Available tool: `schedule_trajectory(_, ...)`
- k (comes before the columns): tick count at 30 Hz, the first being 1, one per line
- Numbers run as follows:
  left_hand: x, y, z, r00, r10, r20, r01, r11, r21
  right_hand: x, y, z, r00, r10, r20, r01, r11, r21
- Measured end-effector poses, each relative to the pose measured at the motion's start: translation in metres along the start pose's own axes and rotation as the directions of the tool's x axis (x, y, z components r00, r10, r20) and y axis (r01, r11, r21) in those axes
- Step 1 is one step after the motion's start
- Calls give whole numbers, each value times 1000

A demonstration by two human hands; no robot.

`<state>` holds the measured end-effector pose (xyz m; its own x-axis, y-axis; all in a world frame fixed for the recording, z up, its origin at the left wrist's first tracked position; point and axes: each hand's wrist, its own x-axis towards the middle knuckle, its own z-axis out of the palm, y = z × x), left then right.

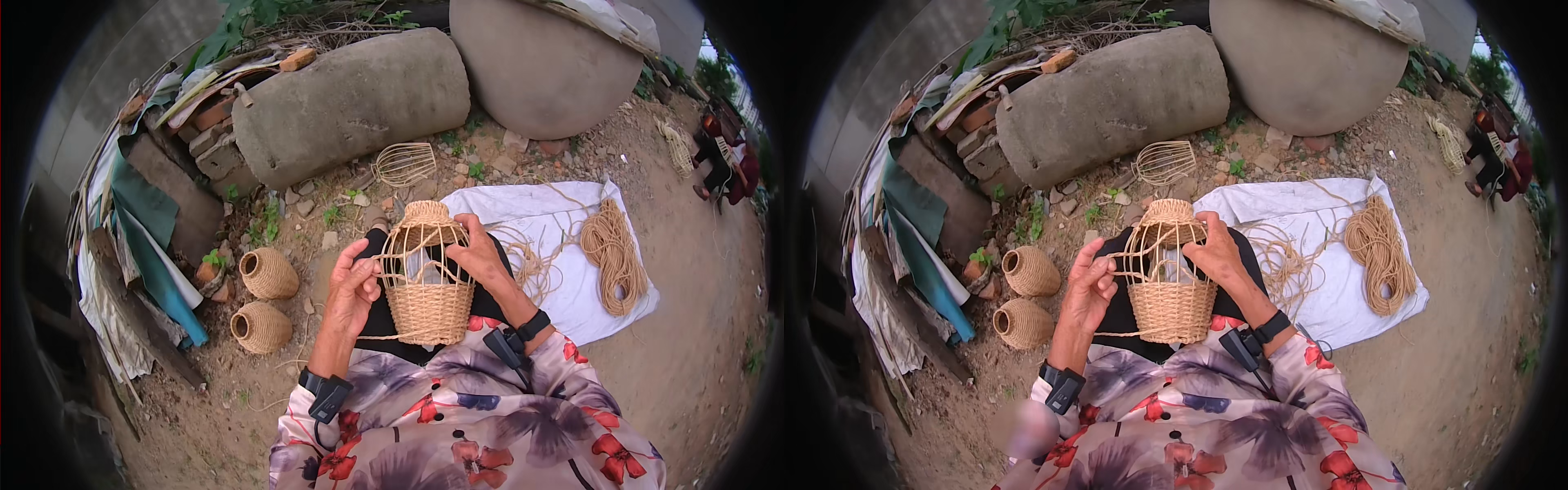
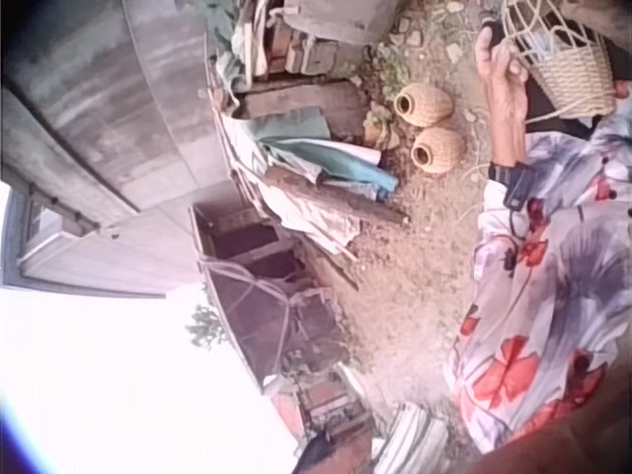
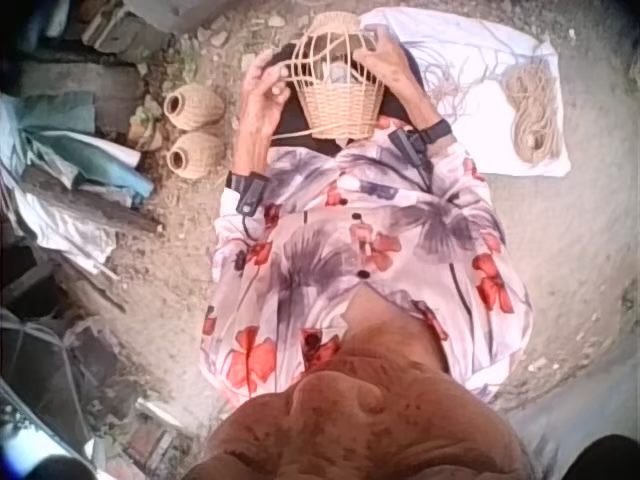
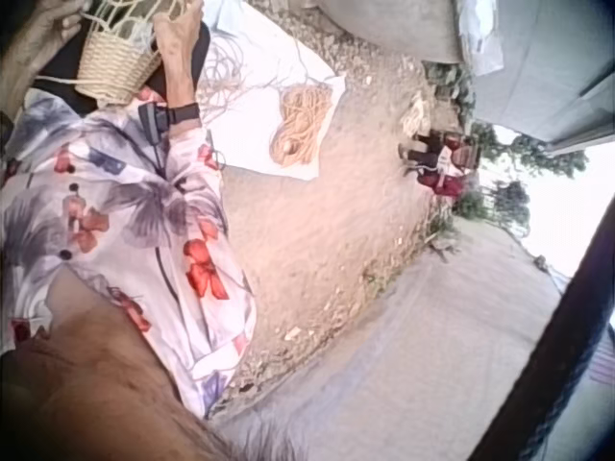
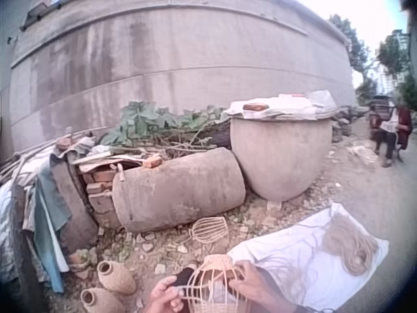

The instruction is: Hand-weaving a small wicker or bamboo cage-style basket using natural fiber strips.

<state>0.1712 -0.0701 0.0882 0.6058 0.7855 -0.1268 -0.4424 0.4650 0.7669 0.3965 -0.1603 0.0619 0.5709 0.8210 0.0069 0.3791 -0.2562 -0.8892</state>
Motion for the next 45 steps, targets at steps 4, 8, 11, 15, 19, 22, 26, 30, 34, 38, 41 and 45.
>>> schedule_trajectory(4, -15, 29, -43, 983, -50, 177, 28, 991, 128, -3, 6, 2, 999, -33, -30, 33, 999, 25)
schedule_trajectory(8, -26, 35, -51, 995, -95, 26, 32, 558, 829, -6, 5, 5, 998, -55, -33, 55, 998, 22)
schedule_trajectory(11, -22, 21, -78, 996, 49, -77, 24, 676, 736, -9, 1, 4, 995, -79, -61, 79, 997, -2)
schedule_trajectory(15, -14, 14, -115, 958, 115, -264, -31, 952, 305, -12, 15, -5, 991, -133, 5, 132, 983, 129)
schedule_trajectory(19, -17, 25, -115, 974, 23, -224, 59, 933, 354, -10, 28, -10, 985, -165, 42, 138, 920, 366)
schedule_trajectory(22, -10, 35, -83, 988, -42, -151, 88, 946, 311, -9, 32, -10, 984, -170, 60, 132, 905, 404)
schedule_trajectory(26, 13, 33, -39, 963, -230, 139, 172, 925, 340, -10, 28, -9, 987, -158, 40, 131, 917, 377)
schedule_trajectory(30, 27, -5, -22, 918, 151, 367, -396, 279, 875, -9, 33, -7, 978, -202, 53, 167, 909, 383)
schedule_trajectory(34, 25, -28, -6, 849, 278, 450, -489, 87, 868, -12, 30, -9, 982, -187, 27, 163, 911, 379)
schedule_trajectory(38, 24, -34, 2, 807, 395, 440, -478, 0, 878, -23, 11, -8, 883, -407, -233, 272, 850, -452)
schedule_trajectory(41, 15, -25, 16, 794, 388, 468, -478, -76, 875, -37, -20, -16, 901, -365, -234, 321, 924, -206)
schedule_trajectory(45, 6, -19, 36, 790, 338, 511, -516, -83, 852, -24, -4, -7, 944, -304, -129, 305, 952, -7)
